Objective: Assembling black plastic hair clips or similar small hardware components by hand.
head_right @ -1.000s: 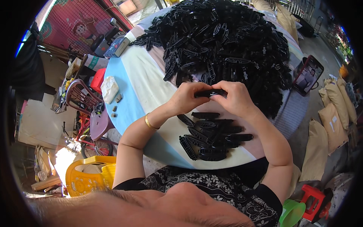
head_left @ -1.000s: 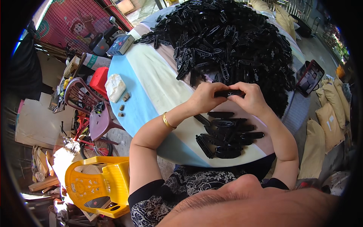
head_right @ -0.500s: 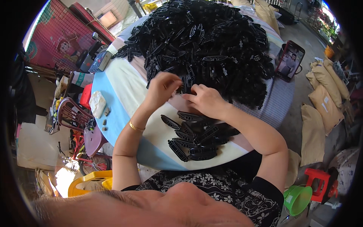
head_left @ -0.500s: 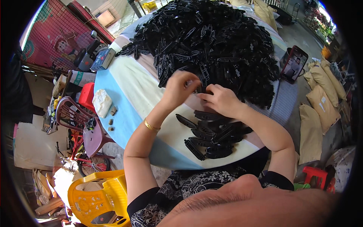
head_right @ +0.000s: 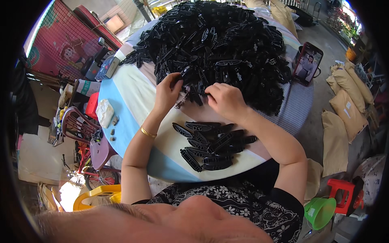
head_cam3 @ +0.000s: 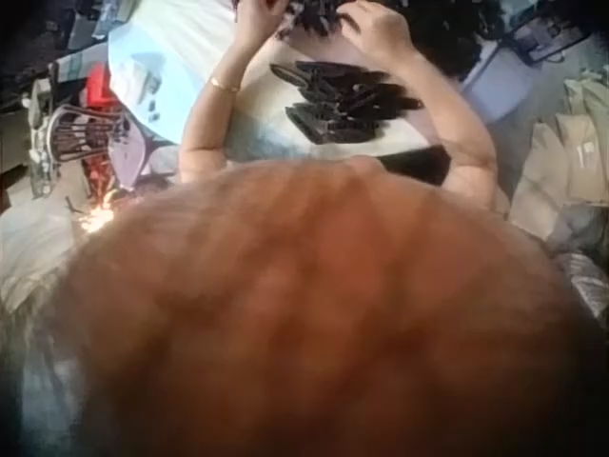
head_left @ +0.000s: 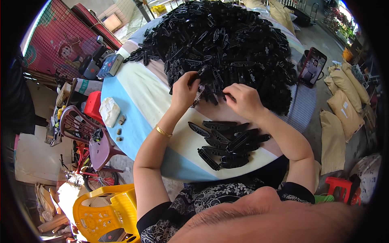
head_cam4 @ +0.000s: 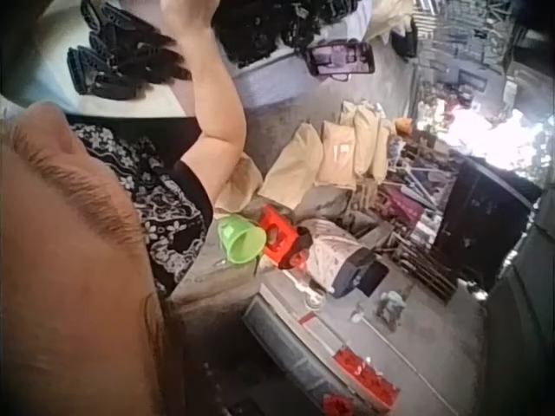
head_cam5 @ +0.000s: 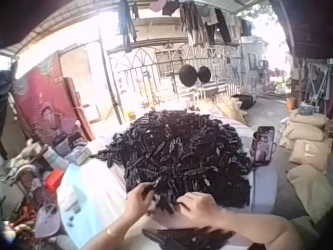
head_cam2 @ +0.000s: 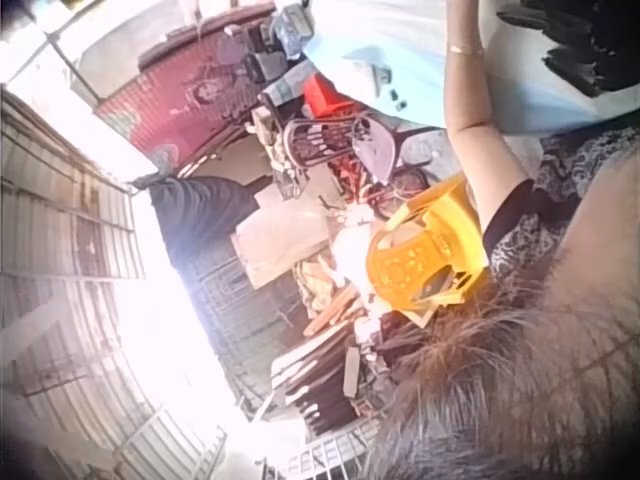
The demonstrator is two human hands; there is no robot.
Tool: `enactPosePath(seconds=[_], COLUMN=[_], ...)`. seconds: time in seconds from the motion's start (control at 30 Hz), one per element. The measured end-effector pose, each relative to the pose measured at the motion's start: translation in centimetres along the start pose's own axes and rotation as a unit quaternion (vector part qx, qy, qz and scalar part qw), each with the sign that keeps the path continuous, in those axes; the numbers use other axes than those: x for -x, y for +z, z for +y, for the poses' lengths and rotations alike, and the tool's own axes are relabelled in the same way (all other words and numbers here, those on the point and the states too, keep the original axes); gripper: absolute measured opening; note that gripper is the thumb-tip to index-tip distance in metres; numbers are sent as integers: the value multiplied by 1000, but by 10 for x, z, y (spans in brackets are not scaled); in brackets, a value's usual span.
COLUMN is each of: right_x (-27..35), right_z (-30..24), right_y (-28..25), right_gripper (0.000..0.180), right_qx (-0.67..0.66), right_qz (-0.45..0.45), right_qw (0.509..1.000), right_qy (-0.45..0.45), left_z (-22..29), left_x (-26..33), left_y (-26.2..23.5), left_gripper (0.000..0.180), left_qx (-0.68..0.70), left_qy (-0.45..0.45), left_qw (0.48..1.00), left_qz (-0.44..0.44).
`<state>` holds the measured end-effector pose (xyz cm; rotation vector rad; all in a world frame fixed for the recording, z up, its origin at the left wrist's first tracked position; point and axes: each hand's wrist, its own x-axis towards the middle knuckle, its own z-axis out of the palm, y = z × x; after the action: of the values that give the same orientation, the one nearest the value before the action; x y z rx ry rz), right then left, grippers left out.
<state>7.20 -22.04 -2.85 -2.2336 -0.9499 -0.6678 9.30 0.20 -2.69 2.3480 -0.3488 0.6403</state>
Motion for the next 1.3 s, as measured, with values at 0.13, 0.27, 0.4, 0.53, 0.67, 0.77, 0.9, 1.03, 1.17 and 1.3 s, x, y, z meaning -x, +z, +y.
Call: enactPosePath(seconds=[0.13,0.27,0.4,0.53,0.67,0.77,0.9,1.03,1.17,1.3], right_x=[-11,-12,-11,-14,-14,-14,-8,-2,-5,-16], right_z=[-5,5,4,-1,-1,-2,-8,-12,-14,-8], right_y=[-17,-14,-15,-18,-15,-16,-11,-5,-13,-24], right_gripper=[18,16,10,11,11,11,10,8,9,16], right_qx=[-180,-274,-255,-170,-153,-95,-210,-438,-379,-153], right_qz=[47,82,72,89,89,82,75,31,54,86], right_qw=[977,952,962,981,983,989,974,873,906,982], right_qy=[107,106,64,-9,-47,-83,39,211,178,-62], left_z=[18,27,33,29,30,32,30,31,37,30], left_x=[9,16,15,17,18,18,20,24,19,15], left_y=[1,4,5,8,6,5,8,12,3,0], left_gripper=[28,28,29,31,31,32,28,25,25,23], left_qx=[240,241,458,506,520,484,556,626,662,647], left_qy=[-77,-17,-131,-160,-180,-177,-196,-218,-267,-302], left_qw=[961,958,853,815,799,820,778,719,654,635], left_qz=[-115,-155,-212,-233,-243,-251,-218,-208,-252,-295])
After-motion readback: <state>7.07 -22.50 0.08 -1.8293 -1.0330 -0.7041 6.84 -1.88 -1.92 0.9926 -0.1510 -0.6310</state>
